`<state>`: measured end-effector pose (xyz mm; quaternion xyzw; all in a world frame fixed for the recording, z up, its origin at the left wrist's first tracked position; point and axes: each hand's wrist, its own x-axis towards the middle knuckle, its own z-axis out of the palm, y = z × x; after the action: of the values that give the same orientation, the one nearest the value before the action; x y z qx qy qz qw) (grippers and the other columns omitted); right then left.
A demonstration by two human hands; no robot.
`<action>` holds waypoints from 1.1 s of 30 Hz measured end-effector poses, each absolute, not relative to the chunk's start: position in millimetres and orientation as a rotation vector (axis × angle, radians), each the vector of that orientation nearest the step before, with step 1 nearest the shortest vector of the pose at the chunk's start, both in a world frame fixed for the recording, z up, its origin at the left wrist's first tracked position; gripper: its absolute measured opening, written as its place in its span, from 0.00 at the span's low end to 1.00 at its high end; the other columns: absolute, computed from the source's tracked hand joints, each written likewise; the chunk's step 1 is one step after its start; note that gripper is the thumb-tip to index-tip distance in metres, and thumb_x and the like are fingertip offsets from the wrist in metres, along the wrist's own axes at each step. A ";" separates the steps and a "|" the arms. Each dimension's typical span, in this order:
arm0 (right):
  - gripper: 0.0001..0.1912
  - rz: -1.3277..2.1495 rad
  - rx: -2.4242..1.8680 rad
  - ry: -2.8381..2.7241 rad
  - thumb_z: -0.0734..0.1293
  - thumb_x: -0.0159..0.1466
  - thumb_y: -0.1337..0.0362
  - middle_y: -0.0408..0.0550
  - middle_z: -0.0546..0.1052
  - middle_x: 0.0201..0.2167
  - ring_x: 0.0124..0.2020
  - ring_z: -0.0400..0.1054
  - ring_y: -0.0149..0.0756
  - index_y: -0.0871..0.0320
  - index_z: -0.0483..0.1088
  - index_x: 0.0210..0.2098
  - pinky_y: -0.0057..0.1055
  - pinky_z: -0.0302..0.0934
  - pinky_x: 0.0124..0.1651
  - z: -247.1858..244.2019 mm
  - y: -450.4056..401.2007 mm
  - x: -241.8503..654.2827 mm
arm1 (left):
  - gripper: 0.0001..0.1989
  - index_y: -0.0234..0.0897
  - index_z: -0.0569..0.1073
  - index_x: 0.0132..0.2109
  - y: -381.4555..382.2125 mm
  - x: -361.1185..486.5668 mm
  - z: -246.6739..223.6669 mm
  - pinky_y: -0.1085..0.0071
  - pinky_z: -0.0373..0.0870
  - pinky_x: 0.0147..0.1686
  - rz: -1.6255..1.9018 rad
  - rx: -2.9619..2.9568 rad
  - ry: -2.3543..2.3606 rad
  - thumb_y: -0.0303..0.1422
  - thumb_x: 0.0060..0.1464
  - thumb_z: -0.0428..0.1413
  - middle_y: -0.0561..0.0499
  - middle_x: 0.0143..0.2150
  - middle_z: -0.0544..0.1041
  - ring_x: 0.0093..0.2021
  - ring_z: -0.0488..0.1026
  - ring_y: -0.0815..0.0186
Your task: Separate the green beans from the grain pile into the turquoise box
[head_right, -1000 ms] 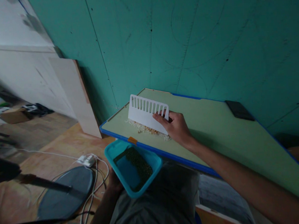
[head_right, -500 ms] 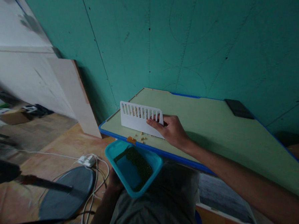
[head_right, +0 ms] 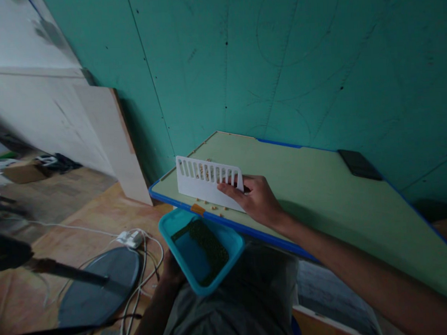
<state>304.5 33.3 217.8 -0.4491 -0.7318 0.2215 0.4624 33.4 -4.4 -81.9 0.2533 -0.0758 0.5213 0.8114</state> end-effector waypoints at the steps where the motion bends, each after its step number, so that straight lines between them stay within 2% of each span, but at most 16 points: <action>1: 0.19 0.545 -1.100 -1.803 0.75 0.66 0.49 0.51 0.86 0.29 0.26 0.75 0.37 0.59 0.85 0.29 0.30 0.60 0.26 218.2 32.9 304.2 | 0.21 0.32 0.82 0.66 -4.6 33.4 -82.8 0.63 0.71 0.70 1.116 0.536 -0.154 0.34 0.78 0.50 0.43 0.63 0.83 0.58 0.85 0.55; 7: 0.18 0.582 -1.084 -1.800 0.76 0.66 0.50 0.51 0.87 0.29 0.27 0.76 0.38 0.59 0.85 0.30 0.30 0.62 0.27 218.3 31.1 303.2 | 0.20 0.31 0.84 0.63 -5.1 32.3 -87.4 0.60 0.71 0.70 1.133 0.532 -0.124 0.35 0.77 0.53 0.43 0.61 0.85 0.53 0.87 0.54; 10: 0.18 0.610 -1.080 -1.801 0.76 0.66 0.51 0.50 0.85 0.28 0.25 0.74 0.36 0.59 0.84 0.29 0.30 0.60 0.26 218.4 30.4 302.4 | 0.21 0.30 0.84 0.63 -5.5 33.0 -87.5 0.63 0.74 0.68 1.149 0.525 -0.114 0.33 0.78 0.50 0.42 0.59 0.86 0.53 0.88 0.57; 14: 0.18 0.630 -1.064 -1.808 0.75 0.66 0.50 0.48 0.85 0.28 0.25 0.72 0.34 0.58 0.83 0.29 0.29 0.59 0.26 218.7 30.5 302.4 | 0.20 0.30 0.85 0.61 -4.9 35.0 -84.4 0.69 0.75 0.65 1.174 0.519 -0.117 0.32 0.77 0.52 0.45 0.56 0.87 0.53 0.87 0.59; 18: 0.20 0.630 -1.102 -1.831 0.75 0.66 0.48 0.48 0.84 0.27 0.25 0.72 0.35 0.58 0.83 0.29 0.30 0.60 0.26 216.9 31.5 303.5 | 0.20 0.30 0.84 0.62 -3.3 35.2 -84.5 0.67 0.78 0.63 1.173 0.529 -0.098 0.33 0.78 0.51 0.42 0.58 0.87 0.50 0.88 0.58; 21: 0.21 0.656 -1.125 -1.838 0.74 0.67 0.47 0.50 0.85 0.29 0.27 0.75 0.37 0.59 0.84 0.30 0.30 0.64 0.29 215.2 31.7 304.0 | 0.21 0.31 0.85 0.62 -3.6 34.0 -89.1 0.69 0.78 0.62 1.168 0.522 -0.085 0.33 0.78 0.50 0.43 0.57 0.87 0.51 0.88 0.59; 27: 0.22 0.640 -1.136 -1.873 0.74 0.67 0.47 0.51 0.86 0.28 0.26 0.75 0.37 0.60 0.84 0.30 0.30 0.64 0.27 216.2 30.3 304.0 | 0.21 0.34 0.85 0.62 -6.5 31.0 -95.5 0.70 0.84 0.51 1.155 0.497 -0.060 0.35 0.78 0.51 0.42 0.56 0.87 0.52 0.88 0.56; 30: 0.21 0.625 -1.129 -1.894 0.74 0.68 0.48 0.51 0.86 0.28 0.25 0.76 0.37 0.59 0.83 0.29 0.29 0.65 0.26 217.4 29.6 303.6 | 0.20 0.33 0.85 0.63 -5.7 32.5 -90.3 0.67 0.82 0.56 1.142 0.512 -0.074 0.35 0.77 0.53 0.39 0.59 0.85 0.56 0.86 0.54; 33: 0.20 0.620 -1.098 -1.915 0.73 0.69 0.50 0.50 0.87 0.29 0.27 0.78 0.38 0.58 0.84 0.30 0.29 0.68 0.27 217.3 29.1 303.4 | 0.19 0.34 0.85 0.63 -5.3 35.5 -83.0 0.66 0.80 0.60 1.132 0.536 -0.103 0.34 0.76 0.54 0.41 0.60 0.85 0.58 0.86 0.54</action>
<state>303.4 29.1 217.3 -0.4364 -0.7611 0.2463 0.4119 35.5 -5.3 -83.0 0.2505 -0.0483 0.5293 0.8091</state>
